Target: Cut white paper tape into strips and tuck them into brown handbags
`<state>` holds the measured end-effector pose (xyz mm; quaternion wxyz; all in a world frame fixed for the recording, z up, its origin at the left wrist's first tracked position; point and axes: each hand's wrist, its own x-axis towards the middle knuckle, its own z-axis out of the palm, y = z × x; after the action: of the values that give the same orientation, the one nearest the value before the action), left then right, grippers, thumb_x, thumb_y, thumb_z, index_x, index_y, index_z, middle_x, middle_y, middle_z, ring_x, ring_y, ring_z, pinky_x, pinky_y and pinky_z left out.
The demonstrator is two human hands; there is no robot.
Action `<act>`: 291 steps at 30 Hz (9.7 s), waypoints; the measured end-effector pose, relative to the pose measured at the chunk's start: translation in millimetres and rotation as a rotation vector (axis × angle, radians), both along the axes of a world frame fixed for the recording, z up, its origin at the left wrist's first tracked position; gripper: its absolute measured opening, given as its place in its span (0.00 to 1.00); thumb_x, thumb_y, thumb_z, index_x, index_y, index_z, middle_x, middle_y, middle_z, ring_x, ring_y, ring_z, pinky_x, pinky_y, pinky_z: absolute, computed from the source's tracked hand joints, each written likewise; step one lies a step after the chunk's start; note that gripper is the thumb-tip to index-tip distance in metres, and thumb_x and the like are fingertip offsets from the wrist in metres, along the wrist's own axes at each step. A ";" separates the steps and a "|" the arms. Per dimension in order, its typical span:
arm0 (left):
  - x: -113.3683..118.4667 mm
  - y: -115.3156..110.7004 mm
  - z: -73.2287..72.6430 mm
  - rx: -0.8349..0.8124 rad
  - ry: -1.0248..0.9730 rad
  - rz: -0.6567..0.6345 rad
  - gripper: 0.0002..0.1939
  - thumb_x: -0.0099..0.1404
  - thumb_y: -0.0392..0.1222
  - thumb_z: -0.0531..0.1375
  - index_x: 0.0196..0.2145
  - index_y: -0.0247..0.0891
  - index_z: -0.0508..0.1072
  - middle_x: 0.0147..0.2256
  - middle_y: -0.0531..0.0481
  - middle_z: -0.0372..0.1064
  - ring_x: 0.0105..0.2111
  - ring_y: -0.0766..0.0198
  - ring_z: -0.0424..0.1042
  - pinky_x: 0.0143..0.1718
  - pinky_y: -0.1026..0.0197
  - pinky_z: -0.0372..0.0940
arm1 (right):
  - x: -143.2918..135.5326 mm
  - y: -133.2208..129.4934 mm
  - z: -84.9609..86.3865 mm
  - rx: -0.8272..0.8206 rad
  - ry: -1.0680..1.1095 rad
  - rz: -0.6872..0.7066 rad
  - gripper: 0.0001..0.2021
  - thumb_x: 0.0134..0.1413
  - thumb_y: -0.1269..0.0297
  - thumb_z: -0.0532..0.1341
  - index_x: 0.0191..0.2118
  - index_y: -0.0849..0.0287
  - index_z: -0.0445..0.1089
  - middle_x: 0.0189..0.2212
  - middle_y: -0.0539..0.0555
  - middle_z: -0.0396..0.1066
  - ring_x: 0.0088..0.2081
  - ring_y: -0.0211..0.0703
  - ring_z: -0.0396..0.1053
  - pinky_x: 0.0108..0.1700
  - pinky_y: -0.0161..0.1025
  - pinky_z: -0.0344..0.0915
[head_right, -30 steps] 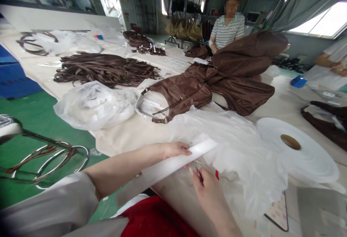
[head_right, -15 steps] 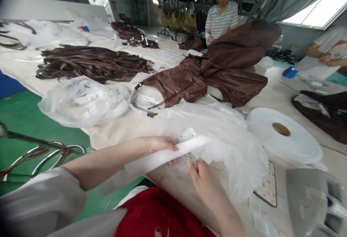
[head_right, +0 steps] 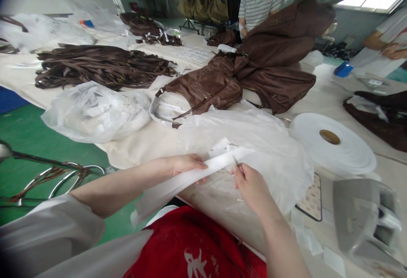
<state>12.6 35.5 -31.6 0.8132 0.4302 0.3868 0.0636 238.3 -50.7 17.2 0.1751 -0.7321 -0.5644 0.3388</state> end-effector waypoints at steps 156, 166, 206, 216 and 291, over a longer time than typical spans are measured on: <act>-10.8 -30.5 -25.1 0.045 -0.180 0.107 0.14 0.50 0.46 0.67 0.30 0.31 0.76 0.26 0.44 0.76 0.25 0.57 0.75 0.29 0.57 0.70 | -40.4 -30.9 -46.1 -0.300 0.783 -0.089 0.28 0.44 0.35 0.63 0.29 0.60 0.69 0.12 0.38 0.46 0.11 0.24 0.39 0.11 0.26 0.37; -10.8 -31.4 -21.4 0.139 -0.095 0.113 0.12 0.51 0.44 0.67 0.30 0.32 0.76 0.24 0.49 0.74 0.23 0.62 0.72 0.27 0.63 0.66 | -45.2 -24.6 -48.1 -0.324 0.818 -0.117 0.28 0.41 0.34 0.64 0.28 0.60 0.69 0.10 0.37 0.45 0.10 0.24 0.38 0.10 0.25 0.36; -14.2 -26.9 -24.9 0.319 -0.039 0.020 0.16 0.50 0.50 0.67 0.28 0.33 0.75 0.23 0.53 0.68 0.22 0.68 0.64 0.22 0.66 0.58 | -46.6 -14.9 -50.3 -0.333 0.780 -0.095 0.26 0.45 0.36 0.62 0.25 0.57 0.64 0.10 0.36 0.44 0.10 0.25 0.36 0.10 0.26 0.36; -15.1 -24.8 -26.5 0.396 -0.023 -0.039 0.13 0.50 0.47 0.66 0.28 0.34 0.76 0.23 0.54 0.67 0.22 0.68 0.63 0.24 0.66 0.57 | -54.4 -6.8 -46.7 -0.355 0.716 -0.109 0.26 0.41 0.36 0.65 0.24 0.58 0.63 0.09 0.36 0.44 0.10 0.24 0.36 0.10 0.25 0.34; -25.4 -27.4 -24.9 0.316 -0.194 -0.055 0.25 0.50 0.60 0.68 0.35 0.35 0.80 0.28 0.51 0.74 0.25 0.67 0.67 0.28 0.66 0.62 | -47.7 -21.7 -44.8 -0.319 0.734 -0.107 0.28 0.41 0.34 0.63 0.23 0.58 0.63 0.09 0.36 0.43 0.10 0.25 0.36 0.10 0.27 0.35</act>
<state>-12.7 8.0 -56.5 0.7704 0.5547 0.2799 0.1425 190.6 -72.5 -27.6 0.2669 -0.6089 -0.3658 0.6514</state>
